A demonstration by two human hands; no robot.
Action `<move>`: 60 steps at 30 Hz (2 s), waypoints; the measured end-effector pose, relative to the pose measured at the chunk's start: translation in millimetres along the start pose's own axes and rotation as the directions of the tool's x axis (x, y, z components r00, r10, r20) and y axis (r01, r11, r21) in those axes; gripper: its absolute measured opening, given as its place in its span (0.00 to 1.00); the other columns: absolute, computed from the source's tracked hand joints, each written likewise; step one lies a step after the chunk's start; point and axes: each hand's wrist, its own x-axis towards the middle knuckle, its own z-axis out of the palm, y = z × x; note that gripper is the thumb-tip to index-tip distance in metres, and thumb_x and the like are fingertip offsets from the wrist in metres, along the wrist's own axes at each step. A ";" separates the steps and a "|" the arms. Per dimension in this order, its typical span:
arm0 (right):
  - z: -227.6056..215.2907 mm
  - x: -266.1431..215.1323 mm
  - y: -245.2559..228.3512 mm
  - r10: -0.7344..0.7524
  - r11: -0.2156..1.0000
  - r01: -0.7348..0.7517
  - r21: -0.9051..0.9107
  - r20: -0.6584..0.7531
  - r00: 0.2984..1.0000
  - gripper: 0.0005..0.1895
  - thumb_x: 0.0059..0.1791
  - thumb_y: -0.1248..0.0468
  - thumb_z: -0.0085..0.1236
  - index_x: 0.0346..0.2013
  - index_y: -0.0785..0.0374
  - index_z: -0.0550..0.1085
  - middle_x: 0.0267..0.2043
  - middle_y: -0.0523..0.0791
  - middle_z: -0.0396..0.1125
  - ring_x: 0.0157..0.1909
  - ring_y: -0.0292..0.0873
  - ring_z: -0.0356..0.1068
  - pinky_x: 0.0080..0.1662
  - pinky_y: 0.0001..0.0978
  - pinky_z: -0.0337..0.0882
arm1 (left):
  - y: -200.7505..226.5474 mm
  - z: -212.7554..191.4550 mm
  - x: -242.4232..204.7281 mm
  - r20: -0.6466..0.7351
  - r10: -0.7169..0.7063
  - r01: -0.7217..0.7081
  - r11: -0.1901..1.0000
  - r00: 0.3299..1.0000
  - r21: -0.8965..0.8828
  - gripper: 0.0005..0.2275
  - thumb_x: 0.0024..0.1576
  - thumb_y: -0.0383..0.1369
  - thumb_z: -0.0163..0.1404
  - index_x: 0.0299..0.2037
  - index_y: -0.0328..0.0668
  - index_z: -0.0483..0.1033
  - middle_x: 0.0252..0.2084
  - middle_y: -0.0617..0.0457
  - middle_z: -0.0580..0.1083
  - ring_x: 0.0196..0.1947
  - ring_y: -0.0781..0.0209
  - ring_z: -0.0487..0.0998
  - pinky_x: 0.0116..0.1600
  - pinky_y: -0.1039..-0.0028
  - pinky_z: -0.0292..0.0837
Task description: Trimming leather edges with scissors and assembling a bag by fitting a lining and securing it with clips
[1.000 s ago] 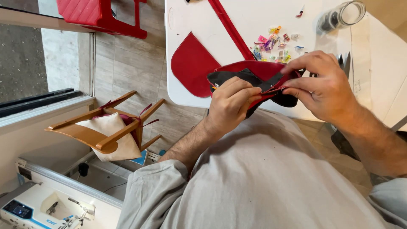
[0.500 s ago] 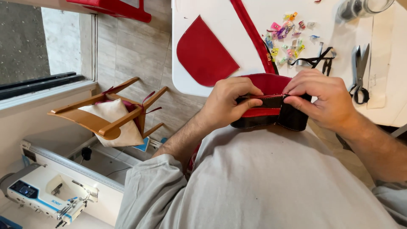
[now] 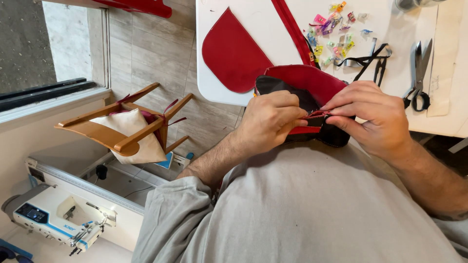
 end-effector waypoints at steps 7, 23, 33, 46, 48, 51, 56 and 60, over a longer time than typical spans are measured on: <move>-0.9 -4.2 3.4 -0.024 0.999 0.022 -0.030 -0.040 0.999 0.08 0.49 0.65 0.64 0.32 0.69 0.78 0.42 0.53 0.75 0.43 0.50 0.73 0.57 0.49 0.68 | 0.9 -7.4 8.6 0.007 0.114 -0.111 0.977 0.993 -0.182 0.04 0.63 0.26 0.52 0.36 0.35 0.77 0.30 0.52 0.67 0.28 0.52 0.66 0.33 0.64 0.60; 4.8 8.9 -23.8 -0.215 0.975 0.210 -0.065 -0.091 0.972 0.11 0.49 0.74 0.61 0.23 0.73 0.70 0.33 0.54 0.72 0.34 0.55 0.70 0.49 0.50 0.70 | 20.2 -12.0 14.4 -0.047 0.153 -0.141 0.970 0.987 0.197 0.09 0.64 0.40 0.53 0.42 0.45 0.79 0.34 0.61 0.69 0.36 0.58 0.68 0.49 0.64 0.57; -10.9 -5.1 -2.6 -0.251 0.954 0.230 -0.192 -0.089 0.964 0.12 0.49 0.64 0.63 0.26 0.68 0.73 0.39 0.55 0.75 0.40 0.55 0.74 0.56 0.53 0.68 | 22.0 -6.5 14.2 -0.077 0.164 -0.154 0.981 0.983 0.118 0.06 0.65 0.31 0.52 0.34 0.44 0.76 0.31 0.62 0.67 0.35 0.58 0.68 0.47 0.65 0.56; 29.5 -85.4 278.7 0.308 0.758 -0.413 -0.504 -0.280 0.909 0.12 0.52 0.71 0.69 0.51 0.68 0.83 0.45 0.50 0.75 0.47 0.51 0.70 0.51 0.42 0.70 | 14.3 2.2 1.9 0.004 0.026 -0.026 0.995 1.000 0.099 0.08 0.64 0.34 0.53 0.35 0.41 0.78 0.31 0.57 0.68 0.30 0.56 0.64 0.36 0.64 0.53; 40.9 -73.2 294.1 0.378 0.701 -0.482 -0.525 -0.300 0.876 0.11 0.53 0.69 0.69 0.50 0.67 0.83 0.44 0.49 0.76 0.46 0.49 0.70 0.48 0.41 0.70 | 15.3 1.7 4.4 0.016 0.023 -0.024 0.994 1.000 0.107 0.09 0.65 0.35 0.51 0.35 0.41 0.78 0.31 0.56 0.67 0.30 0.55 0.64 0.35 0.63 0.52; 48.5 -49.7 298.2 0.288 0.670 -0.407 -0.622 -0.287 0.913 0.19 0.48 0.71 0.70 0.55 0.64 0.84 0.43 0.47 0.72 0.46 0.50 0.67 0.46 0.42 0.71 | 19.6 0.6 11.2 0.009 0.075 -0.076 0.991 0.997 0.113 0.10 0.67 0.33 0.47 0.36 0.39 0.77 0.32 0.54 0.67 0.30 0.53 0.63 0.34 0.63 0.52; 49.0 -47.4 313.1 0.537 0.661 -0.657 -0.363 -0.383 0.752 0.08 0.54 0.65 0.65 0.34 0.59 0.73 0.38 0.45 0.68 0.42 0.50 0.63 0.38 0.43 0.64 | 32.5 -2.2 22.6 -0.024 0.140 -0.134 0.976 0.990 0.169 0.11 0.68 0.31 0.45 0.35 0.36 0.75 0.31 0.54 0.66 0.31 0.53 0.64 0.35 0.65 0.53; 42.9 -68.7 337.2 0.076 0.536 -0.192 -0.822 -0.179 0.981 0.08 0.55 0.62 0.75 0.40 0.61 0.83 0.44 0.41 0.71 0.43 0.43 0.69 0.41 0.35 0.68 | 33.8 -2.2 26.1 -0.028 0.130 -0.123 0.973 0.991 0.193 0.09 0.67 0.30 0.47 0.34 0.37 0.75 0.30 0.54 0.64 0.31 0.54 0.64 0.35 0.65 0.52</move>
